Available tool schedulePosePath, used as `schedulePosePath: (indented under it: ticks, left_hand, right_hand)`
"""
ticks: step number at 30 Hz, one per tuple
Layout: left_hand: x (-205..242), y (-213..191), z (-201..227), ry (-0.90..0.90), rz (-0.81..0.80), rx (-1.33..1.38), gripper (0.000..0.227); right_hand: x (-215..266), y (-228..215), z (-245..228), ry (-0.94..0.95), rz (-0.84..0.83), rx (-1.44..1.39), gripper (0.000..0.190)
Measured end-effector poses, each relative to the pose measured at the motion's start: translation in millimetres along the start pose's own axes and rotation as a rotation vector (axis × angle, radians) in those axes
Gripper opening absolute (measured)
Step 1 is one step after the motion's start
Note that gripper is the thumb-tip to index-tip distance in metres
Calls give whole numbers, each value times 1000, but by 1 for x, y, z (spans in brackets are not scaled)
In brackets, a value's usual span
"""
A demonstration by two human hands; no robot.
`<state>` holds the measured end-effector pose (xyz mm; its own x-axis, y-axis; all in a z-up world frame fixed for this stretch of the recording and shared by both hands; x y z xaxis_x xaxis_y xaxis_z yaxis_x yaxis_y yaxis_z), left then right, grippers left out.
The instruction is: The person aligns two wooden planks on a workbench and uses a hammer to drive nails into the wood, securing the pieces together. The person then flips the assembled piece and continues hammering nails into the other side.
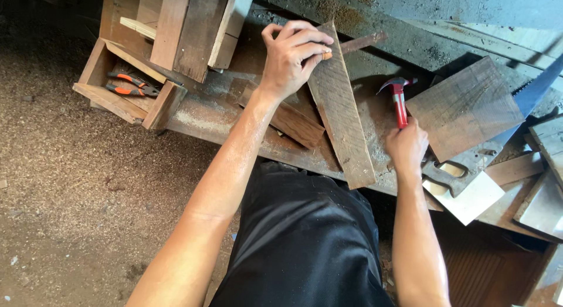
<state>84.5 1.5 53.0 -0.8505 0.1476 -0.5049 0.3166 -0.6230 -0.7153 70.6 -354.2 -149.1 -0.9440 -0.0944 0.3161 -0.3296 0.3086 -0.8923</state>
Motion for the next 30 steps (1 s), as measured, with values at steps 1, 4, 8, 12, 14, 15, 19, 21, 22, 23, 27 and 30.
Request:
schedulePosePath:
  ticks: [1, 4, 8, 12, 14, 15, 19, 21, 22, 23, 27, 30]
  left_hand:
    - [-1, 0, 2, 14, 3, 1, 8]
    - [-6, -1, 3, 15, -7, 11, 8]
    - [-2, -6, 5, 33, -9, -12, 10]
    - [-3, -2, 8, 27, -23, -28, 11]
    - [-6, -5, 6, 35, -19, -45, 11]
    - [-6, -5, 7, 39, -14, -41, 11]
    - [-5, -6, 6, 38, -12, -40, 12]
    - [-6, -6, 5, 37, 5, -18, 12]
    - [-7, -6, 4, 37, 15, -9, 12]
    - [-6, -6, 4, 42, 15, -17, 12]
    - [-3, -2, 4, 32, 3, -8, 12]
    - [-6, -5, 0, 31, 3, 3, 12]
  right_hand:
    - [5, -5, 2, 14, -13, -99, 29]
    - [26, -32, -2, 104, -71, -581, 28]
    - [71, -76, -58, 65, -229, -1197, 33]
    - [92, -129, -119, -40, -197, -950, 41]
    - [94, -152, -156, -167, -103, -608, 36]
    - [98, -160, -172, -228, -58, -430, 34]
    - [108, -169, -212, -323, 6, -407, 35]
    - [109, -173, -219, -334, 46, -463, 35]
    - [106, -170, -221, -306, 19, -440, 35]
    - [105, -166, -221, -277, -12, -419, 35]
    - [110, -172, -223, -326, 18, -384, 35]
    - [108, -174, -222, -333, 48, -467, 36]
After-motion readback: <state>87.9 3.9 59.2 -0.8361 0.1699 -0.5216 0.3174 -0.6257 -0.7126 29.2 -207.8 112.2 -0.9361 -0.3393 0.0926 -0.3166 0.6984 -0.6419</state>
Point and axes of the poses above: each hand's wrist, its own x-axis away from the middle knuckle, its own y-axis out of the palm, z = x × y, the point moved 9 cm from there along -x, towards the middle knuckle, and after that the axes turned 7 degrees about -z, right-handed, at the moved point
